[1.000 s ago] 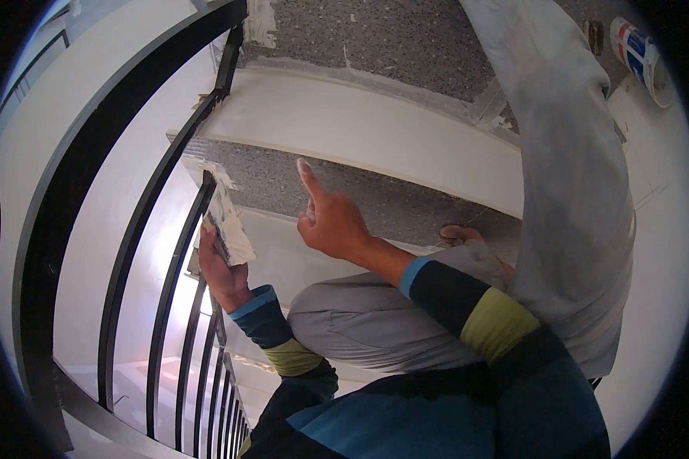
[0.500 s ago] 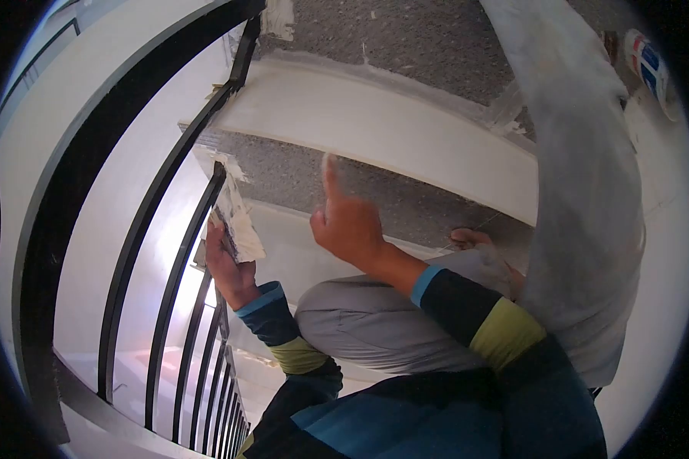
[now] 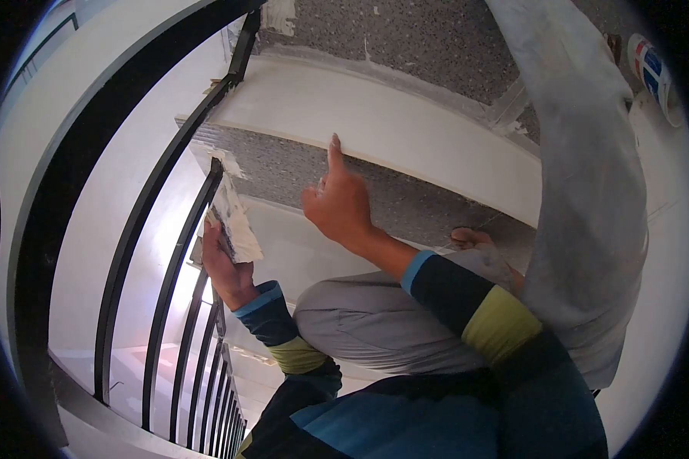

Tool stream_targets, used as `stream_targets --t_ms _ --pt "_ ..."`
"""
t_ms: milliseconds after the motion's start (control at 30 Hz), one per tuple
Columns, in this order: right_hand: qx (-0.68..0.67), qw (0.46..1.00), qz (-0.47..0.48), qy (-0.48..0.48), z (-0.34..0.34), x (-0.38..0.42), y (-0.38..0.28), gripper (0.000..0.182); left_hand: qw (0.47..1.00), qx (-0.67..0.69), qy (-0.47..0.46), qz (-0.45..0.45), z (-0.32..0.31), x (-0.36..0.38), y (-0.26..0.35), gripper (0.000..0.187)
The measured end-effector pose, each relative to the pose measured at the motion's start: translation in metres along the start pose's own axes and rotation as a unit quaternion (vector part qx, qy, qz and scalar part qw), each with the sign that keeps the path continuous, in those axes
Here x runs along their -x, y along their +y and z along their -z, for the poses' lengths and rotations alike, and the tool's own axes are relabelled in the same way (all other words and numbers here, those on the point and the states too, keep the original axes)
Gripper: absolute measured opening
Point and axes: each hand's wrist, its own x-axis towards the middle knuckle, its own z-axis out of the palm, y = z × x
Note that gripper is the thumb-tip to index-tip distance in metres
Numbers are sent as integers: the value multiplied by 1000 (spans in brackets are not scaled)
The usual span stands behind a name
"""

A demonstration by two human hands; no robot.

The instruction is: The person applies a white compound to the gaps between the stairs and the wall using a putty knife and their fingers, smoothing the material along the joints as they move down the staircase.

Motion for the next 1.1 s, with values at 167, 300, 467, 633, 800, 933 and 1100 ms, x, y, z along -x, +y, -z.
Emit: stream_targets --t_ms 167,300,467,633,800,933,1100 --pt "-23 999 26 -7 -14 -6 -4 82 1000 6 -16 -3 0 0 0 44" --pt "-19 995 90 -42 -23 -7 -2 82 1000 3 -14 -2 2 -1 1 43" --pt "-4 985 154 -78 -28 -10 -2 82 1000 24 8 -8 1 0 1 42" --pt "148 983 100 -33 -30 -29 -20 86 999 34 -1 -6 7 1 2 43" --pt "221 967 104 -72 -38 -17 -19 86 998 50 -32 -15 10 0 2 44" --pt "180 968 121 -124 -28 4 -17 84 999 38 8 -13 1 2 5 44" --pt "73 994 77 -9 -24 -6 -9 84 998 50 19 -15 5 3 4 43"
